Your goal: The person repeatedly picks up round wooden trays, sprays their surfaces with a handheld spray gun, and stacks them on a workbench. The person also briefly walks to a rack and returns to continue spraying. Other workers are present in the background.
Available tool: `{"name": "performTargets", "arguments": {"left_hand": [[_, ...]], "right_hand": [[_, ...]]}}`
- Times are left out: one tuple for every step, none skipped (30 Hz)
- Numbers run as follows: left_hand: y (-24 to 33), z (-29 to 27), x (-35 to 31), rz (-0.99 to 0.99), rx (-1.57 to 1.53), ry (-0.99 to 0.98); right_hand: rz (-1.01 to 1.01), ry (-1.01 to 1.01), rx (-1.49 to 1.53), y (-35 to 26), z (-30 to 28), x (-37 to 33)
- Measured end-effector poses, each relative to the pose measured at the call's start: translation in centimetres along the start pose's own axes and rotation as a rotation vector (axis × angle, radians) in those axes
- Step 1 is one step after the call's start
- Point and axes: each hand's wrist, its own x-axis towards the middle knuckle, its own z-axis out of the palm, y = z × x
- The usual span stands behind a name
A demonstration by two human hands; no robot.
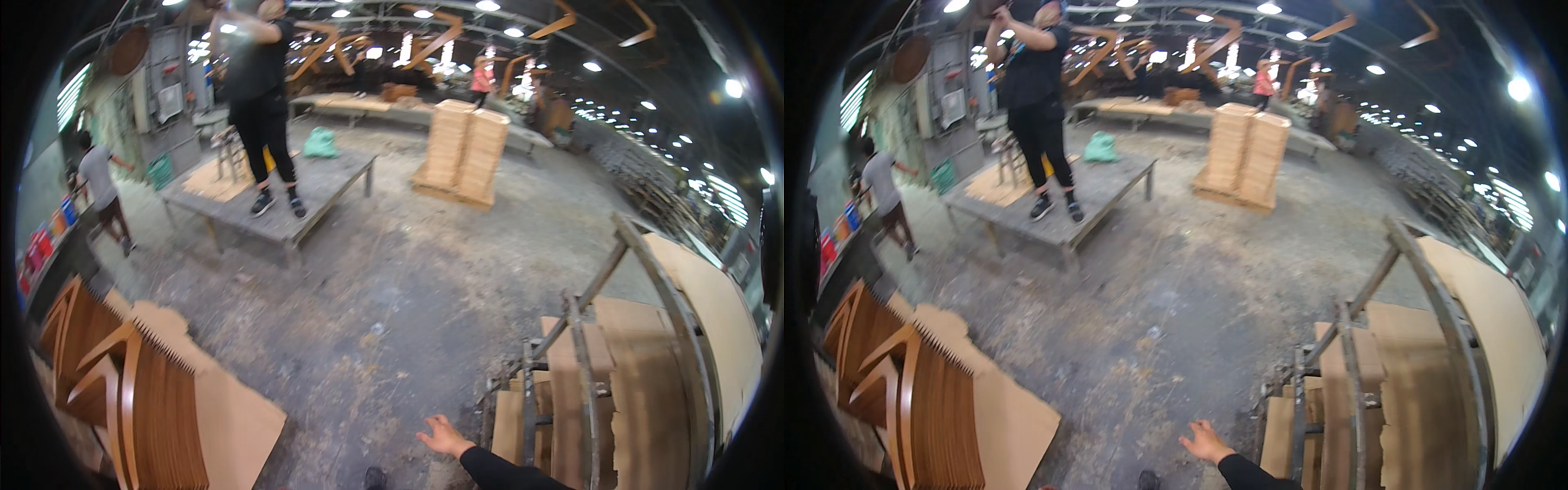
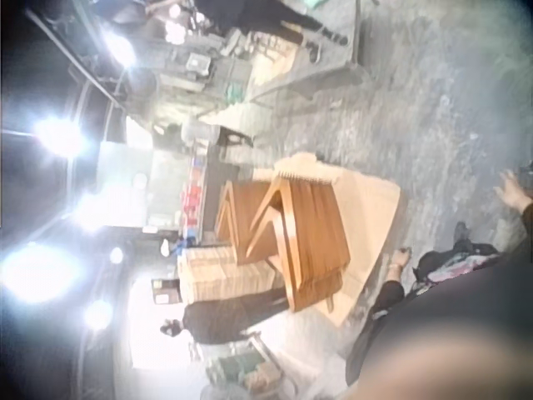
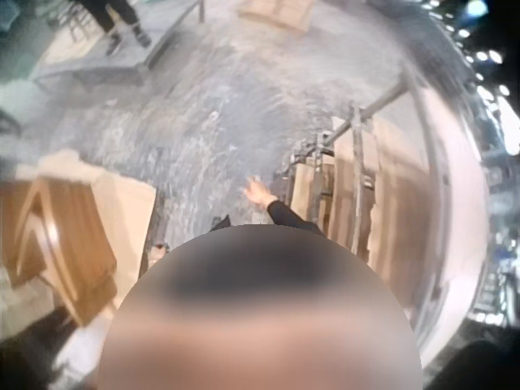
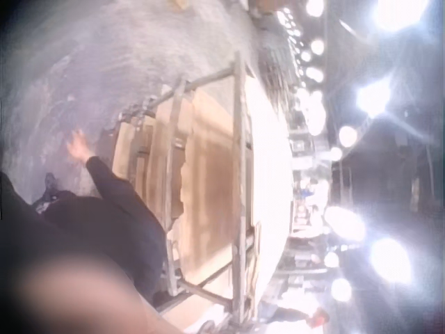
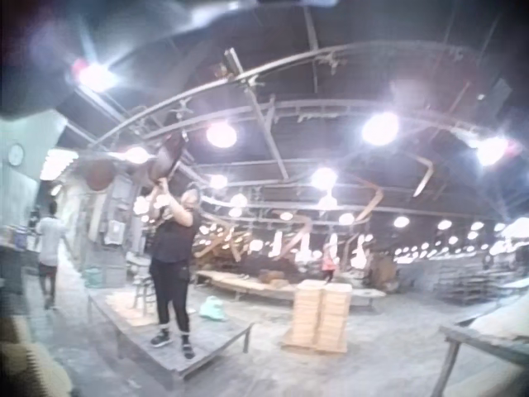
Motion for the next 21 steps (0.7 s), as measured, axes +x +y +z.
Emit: {"name": "performTargets", "arguments": {"left_hand": [[-2.1, 0.1, -1.6, -0.012, -0.071, 0.079], [-4.1, 0.4, -2.7, -0.031, -0.138, 0.161], [-6.5, 1.2, -4.2, -0.069, -0.209, 0.244], [-9.2, 3.1, -6.5, -0.158, -0.284, 0.314], [-12.0, 4.1, -8.1, -0.257, -0.291, 0.257], [-14.7, 5.7, -10.3, -0.300, -0.181, 0.323], [-17.4, 8.3, -13.5, -0.309, -0.507, 0.381], [-19.4, 10.6, -15.8, -0.366, -0.594, 0.378], [-21.1, 13.0, -18.1, -0.408, -0.525, 0.401], [-22.6, 15.4, -20.5, -0.472, -0.500, 0.486], [-23.7, 17.5, -22.6, -0.547, -0.548, 0.544], [-24.3, 19.9, -24.6, -0.597, -0.524, 0.658], [-24.8, 22.1, -26.3, -0.666, -0.605, 0.693], [-25.4, 24.3, -27.9, -0.714, -0.720, 0.761], [-25.7, 27.5, -30.1, -0.818, -0.840, 0.816], [-26.7, 29.9, -31.8, -0.886, -0.923, 0.867], [-28.1, 32.2, -33.9, -0.944, -0.975, 0.917], [-28.4, 35.5, -34.8, -0.989, -1.090, 0.948], [-28.6, 39.1, -36.1, -1.038, -1.186, 0.970], [-28.7, 42.6, -37.4, -1.138, -1.272, 0.953], [-28.3, 46.3, -38.7, -1.239, -1.344, 0.903]], "right_hand": [[0.020, -0.204, -0.071, 0.9, 3.2, 1.4], [0.037, -0.310, -0.027, 2.0, 6.3, 2.6], [0.091, -0.452, -0.021, 3.1, 9.6, 2.8], [0.170, -0.608, -0.061, 4.5, 12.7, 2.3], [0.201, -0.709, -0.047, 5.9, 15.4, 1.4], [0.244, -0.802, -0.085, 7.0, 17.7, 1.5], [0.289, -0.891, -0.183, 8.4, 19.6, 1.1], [0.248, -0.991, -0.295, 9.6, 20.7, 1.7], [0.221, -1.073, -0.306, 10.4, 21.7, 2.8], [0.320, -1.118, -0.194, 10.4, 22.8, 4.6], [0.205, -1.146, -0.192, 9.3, 24.1, 7.4], [0.223, -1.173, -0.067, 7.9, 25.1, 9.5], [0.198, -1.188, -0.007, 6.1, 26.1, 10.9], [0.121, -1.148, -0.146, 3.0, 27.2, 12.7], [0.032, -1.107, -0.288, -0.9, 29.0, 13.4], [-0.056, -1.072, -0.376, -4.9, 30.5, 13.2], [-0.151, -1.035, -0.446, -9.5, 31.7, 11.6], [-0.256, -1.001, -0.518, -13.5, 33.0, 10.6], [-0.370, -0.957, -0.594, -17.4, 34.0, 9.0], [-0.550, -0.900, -0.733, -21.1, 34.7, 7.0], [-0.860, -0.795, -0.996, -24.5, 35.5, 4.9]]}}
